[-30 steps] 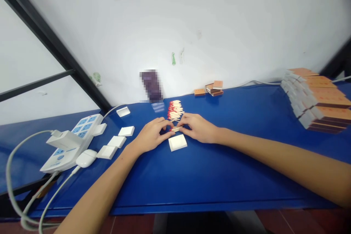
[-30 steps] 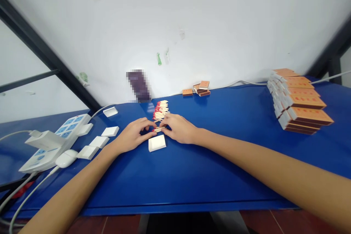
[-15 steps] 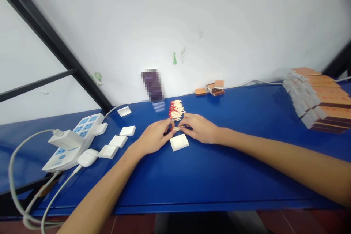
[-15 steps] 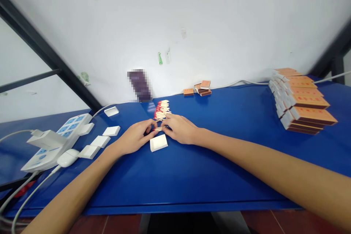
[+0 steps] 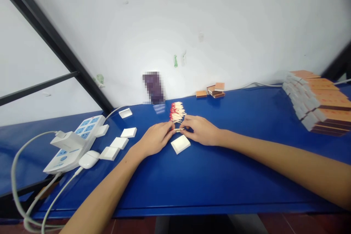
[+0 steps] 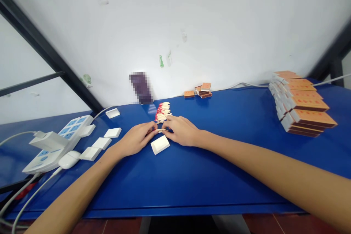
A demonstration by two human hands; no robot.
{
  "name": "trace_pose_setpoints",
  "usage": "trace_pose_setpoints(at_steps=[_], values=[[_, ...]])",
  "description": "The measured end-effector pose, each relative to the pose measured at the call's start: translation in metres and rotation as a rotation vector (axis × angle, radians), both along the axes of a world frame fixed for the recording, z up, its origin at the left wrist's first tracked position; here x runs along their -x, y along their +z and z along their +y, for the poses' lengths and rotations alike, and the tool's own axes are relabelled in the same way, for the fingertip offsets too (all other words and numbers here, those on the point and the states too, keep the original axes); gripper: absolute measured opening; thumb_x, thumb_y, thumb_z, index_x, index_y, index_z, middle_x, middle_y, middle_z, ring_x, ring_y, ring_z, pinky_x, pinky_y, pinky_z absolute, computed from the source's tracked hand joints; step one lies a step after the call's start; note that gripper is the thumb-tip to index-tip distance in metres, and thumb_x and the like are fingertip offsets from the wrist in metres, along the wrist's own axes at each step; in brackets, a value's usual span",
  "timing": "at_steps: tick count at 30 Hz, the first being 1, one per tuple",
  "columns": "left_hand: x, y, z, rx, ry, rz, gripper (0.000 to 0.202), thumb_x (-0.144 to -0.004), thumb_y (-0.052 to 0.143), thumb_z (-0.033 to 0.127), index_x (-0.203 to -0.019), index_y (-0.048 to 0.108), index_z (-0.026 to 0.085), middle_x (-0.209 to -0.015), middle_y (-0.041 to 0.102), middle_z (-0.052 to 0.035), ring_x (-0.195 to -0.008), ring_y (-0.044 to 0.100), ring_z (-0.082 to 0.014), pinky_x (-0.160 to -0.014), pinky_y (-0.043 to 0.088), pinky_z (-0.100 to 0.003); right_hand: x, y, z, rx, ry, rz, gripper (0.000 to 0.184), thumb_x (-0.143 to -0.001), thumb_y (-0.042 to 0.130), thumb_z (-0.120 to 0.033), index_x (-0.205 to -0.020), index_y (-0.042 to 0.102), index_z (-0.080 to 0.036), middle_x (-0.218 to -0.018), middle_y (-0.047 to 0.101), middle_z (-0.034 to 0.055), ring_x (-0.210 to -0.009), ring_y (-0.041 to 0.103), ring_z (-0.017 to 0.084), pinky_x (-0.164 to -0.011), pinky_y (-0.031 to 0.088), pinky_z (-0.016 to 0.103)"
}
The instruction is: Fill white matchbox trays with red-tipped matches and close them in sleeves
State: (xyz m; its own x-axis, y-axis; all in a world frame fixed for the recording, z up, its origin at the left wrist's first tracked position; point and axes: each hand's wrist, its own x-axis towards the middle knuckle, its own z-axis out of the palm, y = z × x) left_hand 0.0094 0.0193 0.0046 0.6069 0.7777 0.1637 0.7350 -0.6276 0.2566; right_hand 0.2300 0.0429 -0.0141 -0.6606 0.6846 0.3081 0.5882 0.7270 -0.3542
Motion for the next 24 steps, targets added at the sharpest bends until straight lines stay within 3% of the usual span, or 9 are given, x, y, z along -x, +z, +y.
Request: trace_pose_setpoints(at_steps=[10,18,24], values=[[-0.004,0.002,0.000,-0.052,-0.020,0.138,0.028,-0.103,0.031,0.038,-0.094,0.051,0.021,-0.092,0.065,-0.0046,-0.078,0.061,-0.0203,-0.066,0.041,-0.029,0.003,0.002,0.005,0.009,0.037,0.010,0.019,-0.096,0.049,-0.031,-0.089,0.062,-0.019,-0.089,0.063,0.0042,-0.079,0.055,0.016,-0.067,0.035,0.027],[-0.006,0.003,0.001,-0.112,0.020,0.327,0.029,-0.103,0.026,0.034,-0.096,0.050,0.019,-0.089,0.068,-0.0078,-0.074,0.064,-0.0247,-0.064,0.042,-0.034,0.004,0.005,0.009,0.025,0.094,-0.012,0.014,-0.093,0.050,-0.031,-0.089,0.056,-0.019,-0.084,0.062,0.0025,-0.073,0.052,0.015,-0.064,0.034,0.027],[-0.009,0.006,-0.002,-0.111,0.035,0.362,0.027,-0.103,0.026,0.029,-0.099,0.049,0.017,-0.094,0.069,-0.0081,-0.078,0.066,-0.0244,-0.065,0.043,-0.033,0.003,0.007,0.012,0.074,0.107,-0.048,0.015,-0.094,0.050,-0.032,-0.087,0.055,-0.019,-0.080,0.060,0.0019,-0.067,0.048,0.013,-0.061,0.031,0.026]])
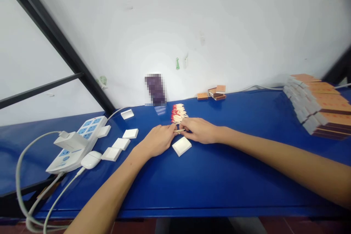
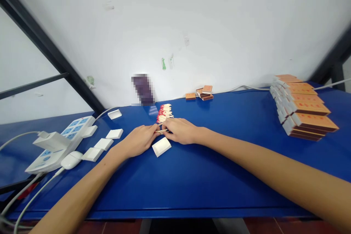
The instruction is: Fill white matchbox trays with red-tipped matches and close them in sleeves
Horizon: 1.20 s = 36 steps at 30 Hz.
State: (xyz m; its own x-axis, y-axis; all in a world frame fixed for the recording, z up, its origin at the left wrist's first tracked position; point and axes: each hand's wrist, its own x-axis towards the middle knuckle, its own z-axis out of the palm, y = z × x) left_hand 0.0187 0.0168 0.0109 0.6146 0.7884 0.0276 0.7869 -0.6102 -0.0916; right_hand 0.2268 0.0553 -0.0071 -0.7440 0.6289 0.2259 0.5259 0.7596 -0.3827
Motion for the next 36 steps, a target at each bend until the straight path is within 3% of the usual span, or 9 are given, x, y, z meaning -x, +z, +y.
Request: trace_pose_setpoints(at_steps=[8,15,22,30,36], values=[[0.000,0.002,-0.001,0.006,-0.001,-0.031,0.032,-0.103,0.028,0.040,-0.096,0.050,0.018,-0.095,0.069,-0.0076,-0.079,0.066,-0.0222,-0.066,0.042,-0.030,0.002,-0.003,-0.002,0.007,-0.042,-0.007,0.015,-0.094,0.047,-0.031,-0.086,0.054,-0.019,-0.076,0.059,0.0011,-0.064,0.047,0.013,-0.059,0.028,0.025],[-0.001,0.000,0.000,0.000,0.019,0.023,0.033,-0.104,0.025,0.039,-0.098,0.048,0.018,-0.085,0.069,-0.0077,-0.071,0.065,-0.0242,-0.060,0.040,-0.031,0.003,-0.001,-0.004,0.023,-0.059,0.010,0.013,-0.093,0.048,-0.028,-0.086,0.055,-0.019,-0.076,0.059,0.0012,-0.065,0.047,0.013,-0.060,0.028,0.025],[0.000,0.000,0.000,-0.034,0.032,0.060,0.035,-0.104,0.023,0.039,-0.099,0.050,0.017,-0.088,0.070,-0.0085,-0.074,0.067,-0.0257,-0.060,0.042,-0.032,0.004,-0.003,-0.002,0.048,-0.070,0.044,0.021,-0.095,0.048,-0.034,-0.083,0.056,-0.019,-0.072,0.058,-0.0002,-0.064,0.046,0.012,-0.058,0.027,0.024],[-0.001,-0.004,0.001,-0.016,0.018,0.095,0.033,-0.104,0.021,0.034,-0.104,0.049,0.016,-0.090,0.070,-0.0101,-0.076,0.068,-0.0282,-0.063,0.045,-0.035,0.002,-0.002,-0.001,-0.002,-0.020,-0.012,0.019,-0.096,0.047,-0.035,-0.089,0.055,-0.019,-0.084,0.063,0.0035,-0.070,0.052,0.015,-0.062,0.032,0.026],[0.002,0.009,-0.004,0.005,0.029,0.061,0.033,-0.104,0.020,0.036,-0.102,0.047,0.017,-0.088,0.068,-0.0090,-0.075,0.066,-0.0261,-0.063,0.043,-0.033,0.003,0.006,-0.006,0.002,-0.013,0.017,0.023,-0.098,0.042,-0.035,-0.086,0.052,-0.018,-0.084,0.061,0.0044,-0.071,0.051,0.015,-0.062,0.032,0.027]])
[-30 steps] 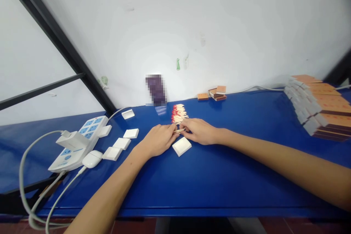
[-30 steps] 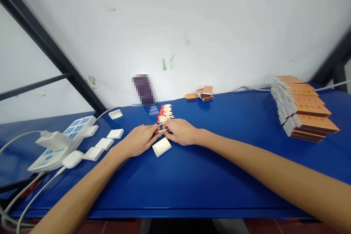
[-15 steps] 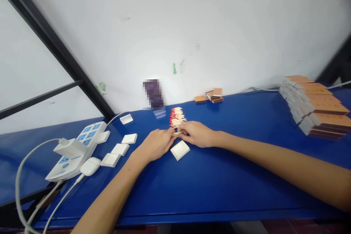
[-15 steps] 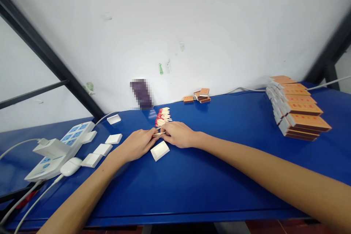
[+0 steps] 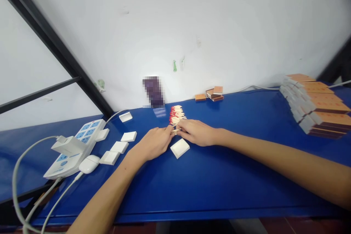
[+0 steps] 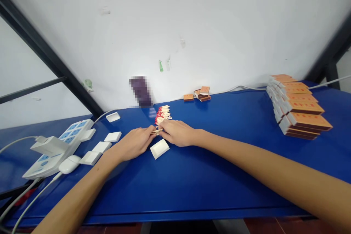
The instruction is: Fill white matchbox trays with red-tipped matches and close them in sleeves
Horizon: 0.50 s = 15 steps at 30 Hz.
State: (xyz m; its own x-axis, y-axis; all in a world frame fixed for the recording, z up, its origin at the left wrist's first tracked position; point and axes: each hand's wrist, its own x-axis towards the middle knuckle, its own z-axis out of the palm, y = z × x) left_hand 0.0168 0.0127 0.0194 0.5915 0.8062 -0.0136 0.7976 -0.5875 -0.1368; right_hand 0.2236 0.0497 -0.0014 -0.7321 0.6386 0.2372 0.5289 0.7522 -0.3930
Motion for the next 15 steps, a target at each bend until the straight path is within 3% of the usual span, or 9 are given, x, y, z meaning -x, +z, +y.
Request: trace_pose_setpoints(at_steps=[3,8,15], values=[[0.001,0.011,-0.010,0.003,0.012,-0.045,0.031,-0.104,0.022,0.036,-0.100,0.047,0.018,-0.085,0.066,-0.0077,-0.072,0.063,-0.0239,-0.062,0.041,-0.032,-0.002,0.016,-0.002,0.098,0.048,0.029,0.025,-0.096,0.044,-0.037,-0.085,0.054,-0.017,-0.075,0.058,0.0013,-0.065,0.047,0.013,-0.059,0.033,0.025],[-0.004,0.016,-0.025,0.172,-0.092,-0.180,0.028,-0.102,0.031,0.036,-0.088,0.049,0.019,-0.079,0.064,-0.0033,-0.066,0.058,-0.0180,-0.060,0.037,-0.029,-0.010,0.047,-0.005,0.422,0.265,-0.097,0.022,-0.090,0.055,-0.032,-0.087,0.066,-0.013,-0.067,0.058,-0.0023,-0.059,0.048,0.009,-0.056,0.035,0.021],[-0.007,0.011,-0.025,0.237,-0.159,-0.271,0.027,-0.095,0.043,0.035,-0.076,0.052,0.019,-0.069,0.060,-0.0003,-0.060,0.054,-0.0143,-0.059,0.035,-0.028,-0.009,0.044,-0.003,0.412,0.306,-0.188,0.020,-0.085,0.058,-0.023,-0.086,0.075,-0.013,-0.063,0.059,-0.0033,-0.055,0.045,0.007,-0.055,0.034,0.021]])
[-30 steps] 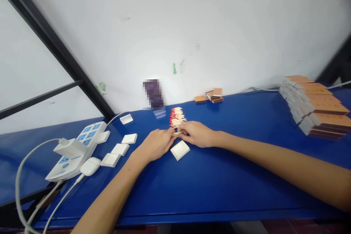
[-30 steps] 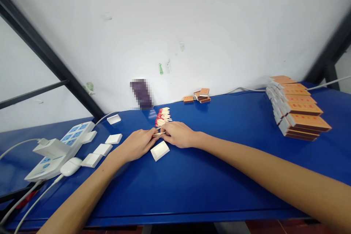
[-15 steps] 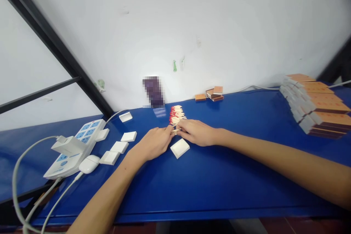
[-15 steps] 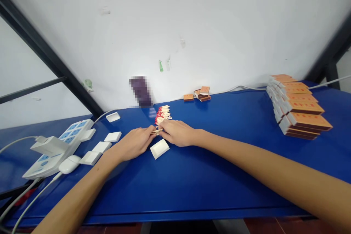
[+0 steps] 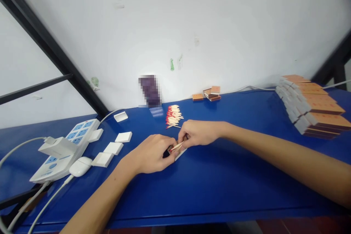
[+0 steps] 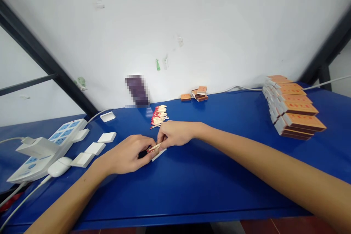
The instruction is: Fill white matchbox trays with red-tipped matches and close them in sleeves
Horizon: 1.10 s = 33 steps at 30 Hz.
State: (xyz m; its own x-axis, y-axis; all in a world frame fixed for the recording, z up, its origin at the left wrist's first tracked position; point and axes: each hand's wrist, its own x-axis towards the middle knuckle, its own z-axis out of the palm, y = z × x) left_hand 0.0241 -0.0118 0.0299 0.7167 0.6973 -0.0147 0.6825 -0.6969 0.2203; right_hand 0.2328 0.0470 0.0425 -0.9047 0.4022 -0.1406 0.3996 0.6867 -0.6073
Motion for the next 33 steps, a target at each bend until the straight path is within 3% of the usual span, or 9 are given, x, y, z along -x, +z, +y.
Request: trace_pose_setpoints(at_steps=[5,11,19,22,33], values=[[0.001,0.000,0.002,-0.054,0.013,0.014,0.026,-0.083,0.061,0.045,-0.081,0.055,0.020,-0.078,0.062,-0.0008,-0.072,0.057,-0.0179,-0.069,0.039,-0.030,-0.001,0.007,-0.001,0.009,-0.022,-0.040,0.025,-0.084,0.061,-0.028,-0.094,0.076,-0.012,-0.067,0.063,-0.0015,-0.056,0.048,0.008,-0.054,0.035,0.021],[0.001,-0.003,0.006,-0.047,0.014,-0.025,0.019,-0.084,0.060,0.039,-0.086,0.058,0.020,-0.085,0.064,-0.0008,-0.079,0.058,-0.0183,-0.075,0.040,-0.031,-0.005,0.009,-0.003,0.027,-0.035,-0.043,0.030,-0.086,0.059,-0.036,-0.099,0.076,-0.014,-0.073,0.069,0.0012,-0.060,0.052,0.010,-0.057,0.037,0.022],[0.006,-0.006,0.009,-0.071,0.053,-0.087,0.018,-0.082,0.061,0.036,-0.089,0.054,0.021,-0.085,0.062,-0.0003,-0.074,0.054,-0.0169,-0.069,0.038,-0.029,-0.004,-0.003,0.003,0.086,-0.050,0.000,0.023,-0.084,0.057,-0.029,-0.090,0.073,-0.013,-0.073,0.070,0.0025,-0.061,0.060,0.011,-0.060,0.043,0.021],[0.007,-0.009,0.011,-0.088,0.056,-0.099,0.019,-0.084,0.058,0.037,-0.081,0.050,0.020,-0.077,0.058,0.0007,-0.068,0.051,-0.0153,-0.065,0.037,-0.029,-0.005,-0.004,0.006,0.139,-0.063,-0.002,0.023,-0.084,0.056,-0.026,-0.088,0.073,-0.012,-0.072,0.070,0.0029,-0.062,0.062,0.012,-0.060,0.046,0.021],[0.005,-0.008,0.010,-0.045,0.014,-0.151,0.008,-0.087,0.053,0.027,-0.085,0.055,0.019,-0.081,0.060,-0.0004,-0.072,0.051,-0.0143,-0.066,0.038,-0.026,-0.003,-0.010,0.008,0.072,-0.077,0.052,0.027,-0.084,0.061,-0.037,-0.096,0.073,-0.014,-0.070,0.069,0.0018,-0.061,0.061,0.011,-0.058,0.044,0.020]])
